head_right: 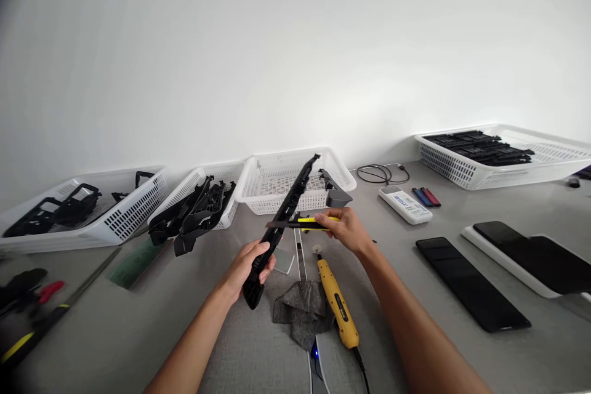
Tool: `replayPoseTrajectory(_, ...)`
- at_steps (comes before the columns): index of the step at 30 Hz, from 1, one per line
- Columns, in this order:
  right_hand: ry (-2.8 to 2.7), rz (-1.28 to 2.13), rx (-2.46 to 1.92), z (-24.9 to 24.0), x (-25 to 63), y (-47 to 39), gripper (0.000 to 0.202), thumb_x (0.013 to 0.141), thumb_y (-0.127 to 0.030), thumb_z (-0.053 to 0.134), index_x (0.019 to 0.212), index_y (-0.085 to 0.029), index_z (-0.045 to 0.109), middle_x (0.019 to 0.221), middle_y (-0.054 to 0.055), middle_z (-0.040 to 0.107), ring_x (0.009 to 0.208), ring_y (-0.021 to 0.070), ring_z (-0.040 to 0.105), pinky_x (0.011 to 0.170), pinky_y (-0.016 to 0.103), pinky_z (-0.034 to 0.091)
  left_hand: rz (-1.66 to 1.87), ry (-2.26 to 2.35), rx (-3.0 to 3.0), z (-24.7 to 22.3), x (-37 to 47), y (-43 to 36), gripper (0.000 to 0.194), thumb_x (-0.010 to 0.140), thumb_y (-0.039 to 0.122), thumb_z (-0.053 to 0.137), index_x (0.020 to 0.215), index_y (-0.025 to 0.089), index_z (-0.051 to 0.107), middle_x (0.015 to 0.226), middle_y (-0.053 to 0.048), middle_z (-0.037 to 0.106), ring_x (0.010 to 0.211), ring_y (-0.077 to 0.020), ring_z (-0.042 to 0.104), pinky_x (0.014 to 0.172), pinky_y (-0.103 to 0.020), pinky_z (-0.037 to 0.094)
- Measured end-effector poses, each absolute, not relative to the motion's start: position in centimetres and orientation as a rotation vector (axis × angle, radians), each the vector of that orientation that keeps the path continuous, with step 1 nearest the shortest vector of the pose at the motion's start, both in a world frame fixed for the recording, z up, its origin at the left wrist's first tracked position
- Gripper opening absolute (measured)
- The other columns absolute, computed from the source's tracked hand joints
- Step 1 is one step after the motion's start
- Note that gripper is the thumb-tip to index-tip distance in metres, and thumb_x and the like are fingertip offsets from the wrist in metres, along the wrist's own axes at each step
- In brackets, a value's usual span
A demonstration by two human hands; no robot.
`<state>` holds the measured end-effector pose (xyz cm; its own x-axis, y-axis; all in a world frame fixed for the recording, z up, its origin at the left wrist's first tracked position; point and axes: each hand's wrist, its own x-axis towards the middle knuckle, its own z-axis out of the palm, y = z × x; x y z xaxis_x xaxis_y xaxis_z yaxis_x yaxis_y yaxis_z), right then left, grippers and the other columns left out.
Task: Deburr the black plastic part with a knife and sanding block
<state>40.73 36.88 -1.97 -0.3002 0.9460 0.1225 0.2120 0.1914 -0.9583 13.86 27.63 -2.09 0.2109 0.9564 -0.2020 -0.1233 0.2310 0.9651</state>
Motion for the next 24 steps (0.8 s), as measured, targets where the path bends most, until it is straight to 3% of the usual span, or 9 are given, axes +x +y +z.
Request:
replayPoseTrajectory(4,-1.609,1.052,-1.128,-1.7,40.5,36.6,0.058,0.080,-0.073,0.070,0.071,-0.016,0.070,0.053,-0.002,0.050,0.051,0.0118,0.038,0.051,0.028,0.026,1.021,1.035,0.995,-2.0,14.2,27.6,0.041,0.089,0.051,0.063,0.112,0.018,0.060,0.066,0.003,0.062,0.044,-0.0081,0.042,0.045,-0.022,0.034)
replayPoseTrajectory(9,-1.584,0.999,-1.149,-1.4,40.0,36.2,0.060,0.078,-0.076,0.070,0.070,-0.016,0.070,0.054,0.000,0.051,0.051,0.0126,0.038,0.050,0.028,0.027,1.042,0.965,0.920,-2.1,14.7,27.4,0.030,0.088,0.047,0.066,0.095,0.021,0.051,0.076,0.002,0.062,0.047,-0.0057,0.044,0.047,-0.020,0.032)
replayPoseTrajectory(15,-1.540,0.992,-1.128,-1.6,39.6,36.1,0.061,0.079,-0.076,0.069,0.067,-0.016,0.068,0.053,-0.001,0.048,0.052,0.0122,0.037,0.050,0.028,0.027,1.090,0.922,0.869,-2.2,14.8,27.4,0.034,0.087,0.046,0.068,0.087,0.022,0.043,0.074,0.005,0.056,0.048,-0.0053,0.044,0.048,-0.020,0.032)
replayPoseTrajectory(24,-1.496,0.971,-1.178,-2.5,39.5,36.4,0.061,0.081,-0.073,0.070,0.058,-0.017,0.060,0.051,-0.002,0.044,0.050,0.0107,0.033,0.049,0.027,0.025,1.121,0.854,0.786,-2.4,15.0,27.7,0.037,0.083,0.049,0.073,0.093,0.021,0.051,0.070,0.006,0.051,0.047,-0.0058,0.042,0.047,-0.021,0.032)
